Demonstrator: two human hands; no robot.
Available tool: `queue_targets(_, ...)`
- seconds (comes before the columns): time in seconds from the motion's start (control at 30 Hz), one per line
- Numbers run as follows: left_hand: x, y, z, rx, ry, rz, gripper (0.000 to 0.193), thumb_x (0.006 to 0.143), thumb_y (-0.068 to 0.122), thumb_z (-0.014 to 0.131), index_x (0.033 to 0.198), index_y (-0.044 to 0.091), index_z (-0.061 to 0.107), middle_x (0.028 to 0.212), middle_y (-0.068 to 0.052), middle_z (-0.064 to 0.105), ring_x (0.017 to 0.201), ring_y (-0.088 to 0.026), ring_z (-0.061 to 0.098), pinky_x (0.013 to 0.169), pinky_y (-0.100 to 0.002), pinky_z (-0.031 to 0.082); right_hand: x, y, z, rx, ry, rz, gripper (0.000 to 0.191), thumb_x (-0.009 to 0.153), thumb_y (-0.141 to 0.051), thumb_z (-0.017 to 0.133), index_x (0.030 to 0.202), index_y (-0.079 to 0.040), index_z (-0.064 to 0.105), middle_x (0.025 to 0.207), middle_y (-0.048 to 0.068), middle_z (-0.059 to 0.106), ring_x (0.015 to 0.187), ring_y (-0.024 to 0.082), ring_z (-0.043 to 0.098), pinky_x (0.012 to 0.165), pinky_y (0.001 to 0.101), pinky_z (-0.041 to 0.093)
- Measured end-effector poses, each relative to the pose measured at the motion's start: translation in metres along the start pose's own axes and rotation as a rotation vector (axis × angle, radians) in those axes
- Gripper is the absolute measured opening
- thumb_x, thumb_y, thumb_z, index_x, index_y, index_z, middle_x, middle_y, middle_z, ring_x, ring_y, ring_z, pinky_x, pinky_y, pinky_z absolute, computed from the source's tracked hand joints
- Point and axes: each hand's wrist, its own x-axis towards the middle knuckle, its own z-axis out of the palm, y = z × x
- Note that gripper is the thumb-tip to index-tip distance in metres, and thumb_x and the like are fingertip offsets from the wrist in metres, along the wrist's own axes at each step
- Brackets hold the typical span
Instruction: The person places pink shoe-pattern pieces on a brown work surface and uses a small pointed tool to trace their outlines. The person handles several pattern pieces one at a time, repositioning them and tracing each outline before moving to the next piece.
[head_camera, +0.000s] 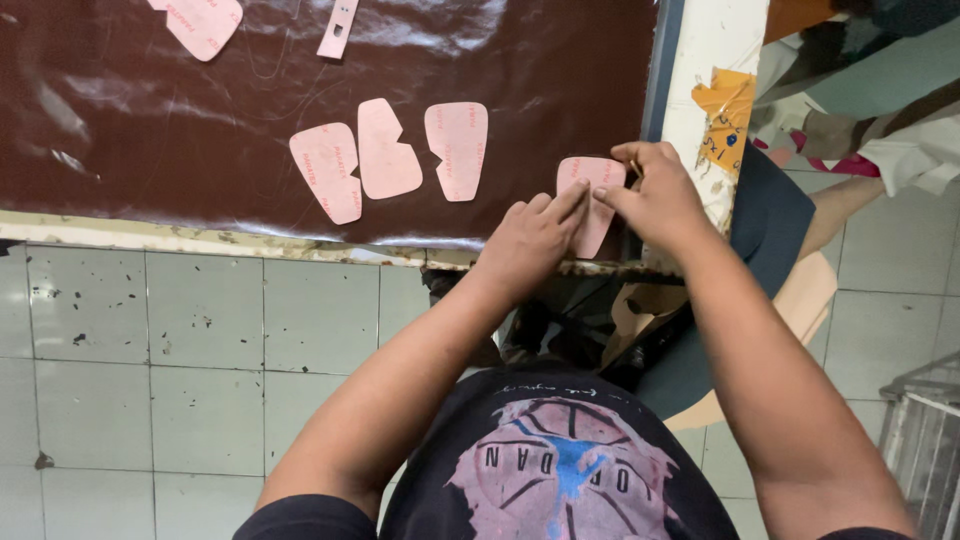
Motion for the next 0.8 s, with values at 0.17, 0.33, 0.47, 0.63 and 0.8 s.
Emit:
queue_targets(0.17,-0.035,-0.02,-0.028,-0.036,0.141,-0.182,0.082,0.078,0.047,0.062,0.149,0.008,0.045,0.158,-0.008,0.035,0.142,-0.029,0.038,0.114,-0.053,0.022,-0.019,-0.03,-0.024,0.333,0.009,0.227,0.021,0.094,-0.015,0.075,0.111,-0.004,0.069,0.101,0.01,0.07,0.087,0.014,0.063,0.079,0.0285,0.051)
queue_targets(0.33,-0.074,-0.075,-0.053,0.117,0.177,-0.253,0.063,0.1,0.041,0.061,0.153,0.011,0.046,0.163,-0.005,0.039,0.15,-0.025,0.036,0.123,-0.054,0.016,-0.053,-0.064,-0.007,0.453,0.164,-0.281,0.014,0.097,0.0,0.071,0.108,-0.004,0.063,0.11,0.007,0.062,0.098,0.014,0.06,0.087,0.0289,0.052)
queue_targets(0.47,-0.083,-0.082,-0.062,0.084,0.172,-0.286,0.05,0.106,0.035,0.06,0.151,0.015,0.052,0.161,-0.001,0.045,0.153,-0.021,0.038,0.128,-0.051,0.018,-0.068,-0.088,0.033,0.038,0.028,-0.449,0.012,0.088,-0.009,0.079,0.095,-0.007,0.069,0.11,0.006,0.067,0.096,0.021,0.068,0.086,0.0334,0.059)
queue_targets(0.63,-0.074,-0.076,-0.067,-0.087,0.104,-0.127,0.061,0.091,0.042,0.067,0.145,0.016,0.055,0.156,-0.004,0.046,0.146,-0.026,0.037,0.119,-0.058,0.013,-0.065,-0.081,0.04,0.073,0.042,-0.247,0.025,0.089,-0.008,0.075,0.113,-0.005,0.071,0.112,0.012,0.061,0.096,0.027,0.067,0.082,0.0368,0.056)
queue_targets(0.8,-0.067,-0.083,-0.063,-0.154,0.094,-0.163,0.057,0.093,0.038,0.069,0.145,0.018,0.056,0.159,-0.001,0.045,0.151,-0.024,0.035,0.122,-0.057,0.01,-0.053,-0.066,0.043,0.018,0.024,-0.284,0.03,0.091,-0.01,0.074,0.121,-0.008,0.075,0.11,0.01,0.061,0.097,0.026,0.066,0.082,0.0373,0.055)
